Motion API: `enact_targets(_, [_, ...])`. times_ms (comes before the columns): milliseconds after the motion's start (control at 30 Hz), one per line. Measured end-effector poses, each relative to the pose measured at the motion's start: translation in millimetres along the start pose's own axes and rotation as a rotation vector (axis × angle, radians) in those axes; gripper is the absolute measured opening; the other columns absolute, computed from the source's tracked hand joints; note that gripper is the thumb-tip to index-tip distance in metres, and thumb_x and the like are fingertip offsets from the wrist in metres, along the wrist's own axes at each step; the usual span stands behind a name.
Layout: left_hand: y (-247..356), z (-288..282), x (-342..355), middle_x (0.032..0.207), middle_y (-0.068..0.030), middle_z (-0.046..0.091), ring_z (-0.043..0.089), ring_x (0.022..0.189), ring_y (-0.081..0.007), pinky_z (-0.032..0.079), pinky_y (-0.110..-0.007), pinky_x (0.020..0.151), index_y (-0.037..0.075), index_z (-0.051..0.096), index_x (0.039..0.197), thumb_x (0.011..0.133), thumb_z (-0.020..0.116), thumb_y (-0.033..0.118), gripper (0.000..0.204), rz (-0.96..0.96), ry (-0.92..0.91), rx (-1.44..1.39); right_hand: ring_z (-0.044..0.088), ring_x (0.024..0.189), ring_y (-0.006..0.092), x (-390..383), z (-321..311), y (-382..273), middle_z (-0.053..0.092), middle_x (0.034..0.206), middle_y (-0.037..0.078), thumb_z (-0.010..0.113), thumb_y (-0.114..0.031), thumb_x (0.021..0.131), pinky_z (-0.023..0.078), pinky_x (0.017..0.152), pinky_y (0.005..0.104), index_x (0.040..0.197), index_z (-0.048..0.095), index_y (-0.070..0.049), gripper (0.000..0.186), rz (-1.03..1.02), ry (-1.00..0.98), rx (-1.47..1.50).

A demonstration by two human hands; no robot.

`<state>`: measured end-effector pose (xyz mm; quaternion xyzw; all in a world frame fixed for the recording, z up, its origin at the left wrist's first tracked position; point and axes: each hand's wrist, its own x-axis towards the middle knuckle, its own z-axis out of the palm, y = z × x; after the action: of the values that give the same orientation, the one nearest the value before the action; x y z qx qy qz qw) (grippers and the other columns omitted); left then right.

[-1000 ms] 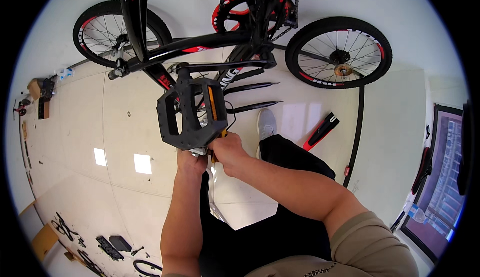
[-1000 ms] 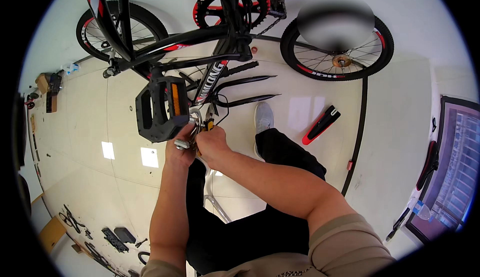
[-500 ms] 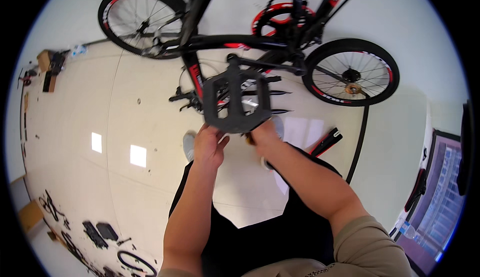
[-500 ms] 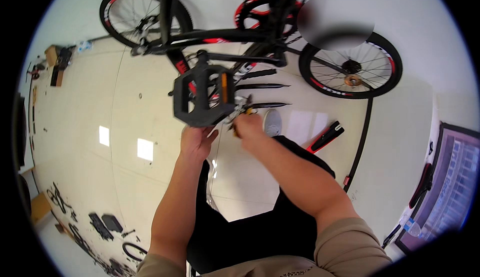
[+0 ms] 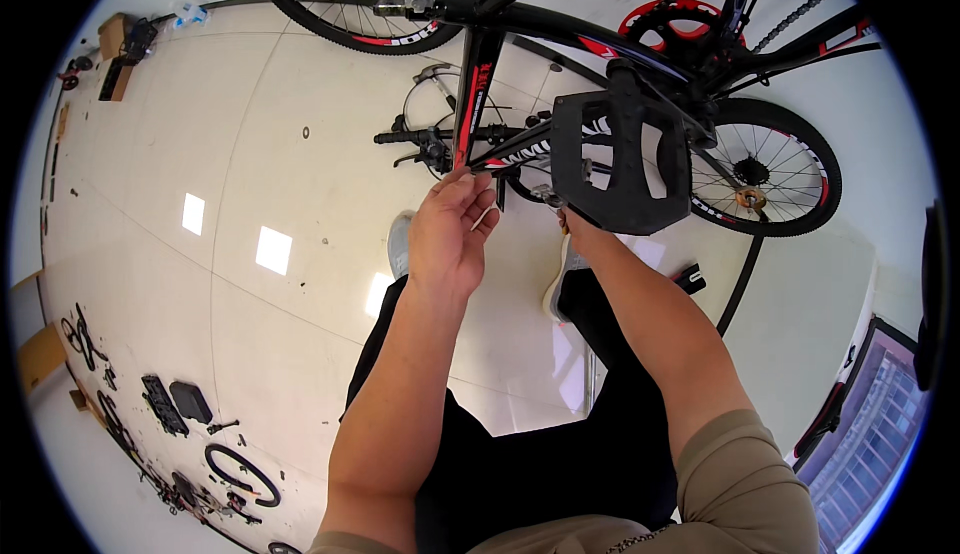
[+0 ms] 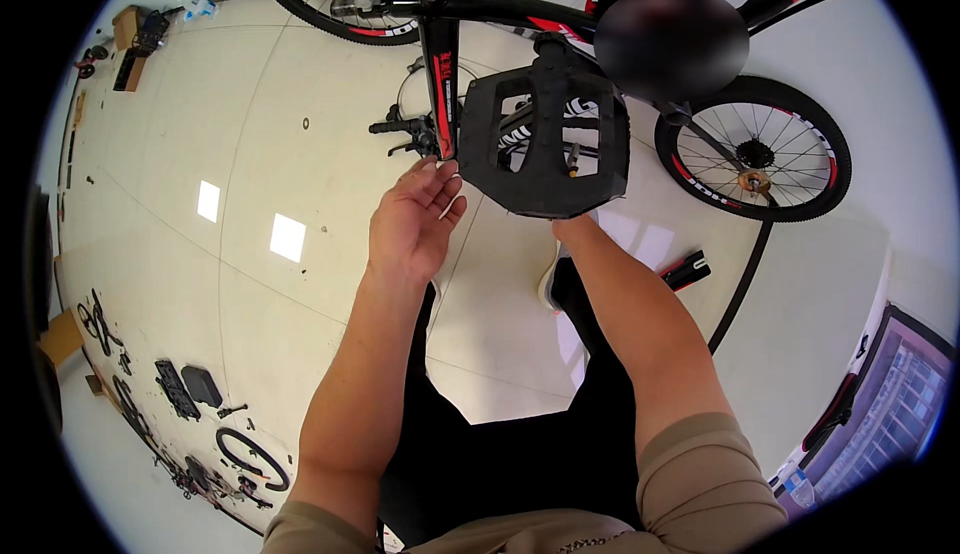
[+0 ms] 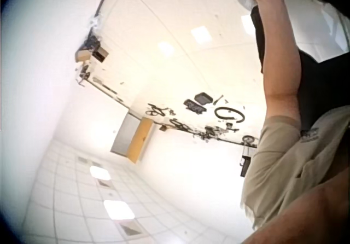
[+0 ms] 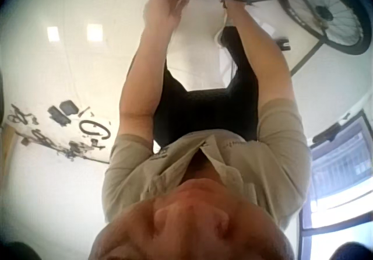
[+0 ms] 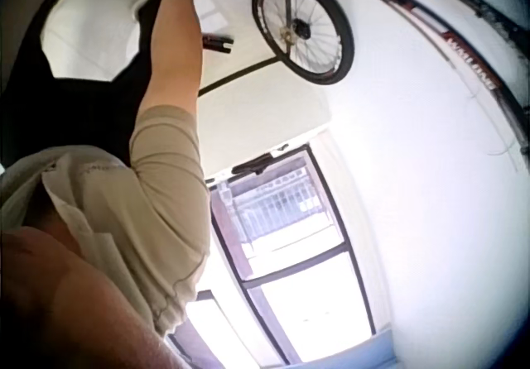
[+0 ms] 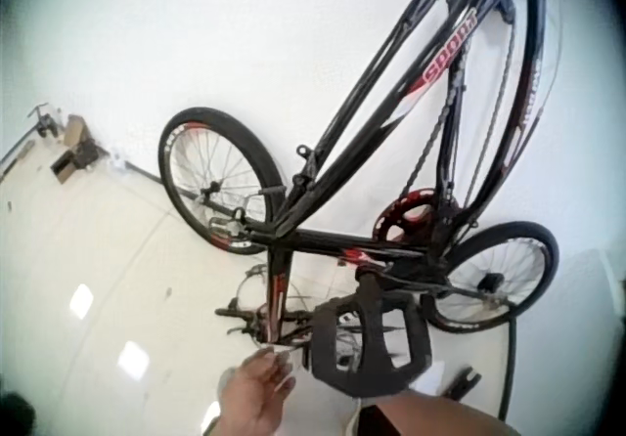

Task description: The person uses pliers to remove a small metal pin from a bicycle pedal. They then pick up a red cylindrical part and repeatedly use the pliers to adjust or remove a small component from it. The bicycle remains upside down on the floor throughout the process.

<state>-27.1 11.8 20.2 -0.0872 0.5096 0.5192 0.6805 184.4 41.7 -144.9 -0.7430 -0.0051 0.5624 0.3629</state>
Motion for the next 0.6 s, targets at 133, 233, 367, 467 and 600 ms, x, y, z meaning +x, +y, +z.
enact_targets(133, [5, 3, -1, 0.117, -0.0101, 0.067, 0.057, 0.106, -0.022, 0.044, -0.04, 0.098, 0.003, 0.05, 0.135, 0.1, 0.059, 0.013, 0.037, 0.008, -0.009, -0.029, 0.057, 0.059, 0.019, -6, 4, -2, 0.061, 0.076, 0.009, 0.065, -0.01, 0.09, 0.04, 0.047, 0.0354, 0.087, 0.062, -0.006, 0.007, -0.013, 0.032, -0.013])
enact_targets(233, [6, 3, -1, 0.115, -0.0099, 0.068, 0.058, 0.103, -0.0219, 0.045, -0.04, 0.097, 0.003, 0.051, 0.132, 0.1, 0.059, 0.013, 0.034, 0.014, -0.026, -0.044, 0.057, 0.059, 0.0188, -10, 1, -5, 0.061, 0.074, 0.009, 0.065, -0.011, 0.092, 0.04, 0.046, 0.0346, 0.086, 0.062, -0.007, 0.007, -0.009, 0.068, -0.042])
enact_targets(367, [5, 0, 0, 0.114, -0.0099, 0.068, 0.058, 0.101, -0.0222, 0.046, -0.04, 0.096, 0.003, 0.052, 0.131, 0.1, 0.059, 0.013, 0.033, 0.017, -0.027, -0.068, 0.057, 0.058, 0.0186, -5, -10, 0, 0.06, 0.073, 0.008, 0.064, -0.012, 0.094, 0.04, 0.046, 0.0336, 0.086, 0.061, -0.009, 0.008, 0.01, 0.133, -0.151])
enact_targets(467, [6, 0, -3, 0.113, -0.0101, 0.067, 0.058, 0.101, -0.0224, 0.046, -0.04, 0.096, 0.002, 0.053, 0.129, 0.101, 0.059, 0.013, 0.031, 0.028, -0.047, -0.086, 0.057, 0.054, 0.0217, 11, -23, 11, 0.059, 0.07, 0.012, 0.057, -0.008, 0.093, 0.04, 0.044, 0.035, 0.082, 0.06, -0.005, 0.012, 0.061, 0.144, -0.322])
enact_targets(600, [9, 3, -6, 0.112, -0.0104, 0.067, 0.058, 0.101, -0.0226, 0.047, -0.04, 0.095, 0.001, 0.054, 0.128, 0.101, 0.058, 0.013, 0.029, 0.032, -0.036, -0.088, 0.061, 0.067, 0.0217, 29, -43, 51, 0.061, 0.078, 0.01, 0.059, -0.007, 0.092, 0.045, 0.049, 0.0381, 0.092, 0.064, -0.002, 0.008, 0.127, 0.039, -0.685])
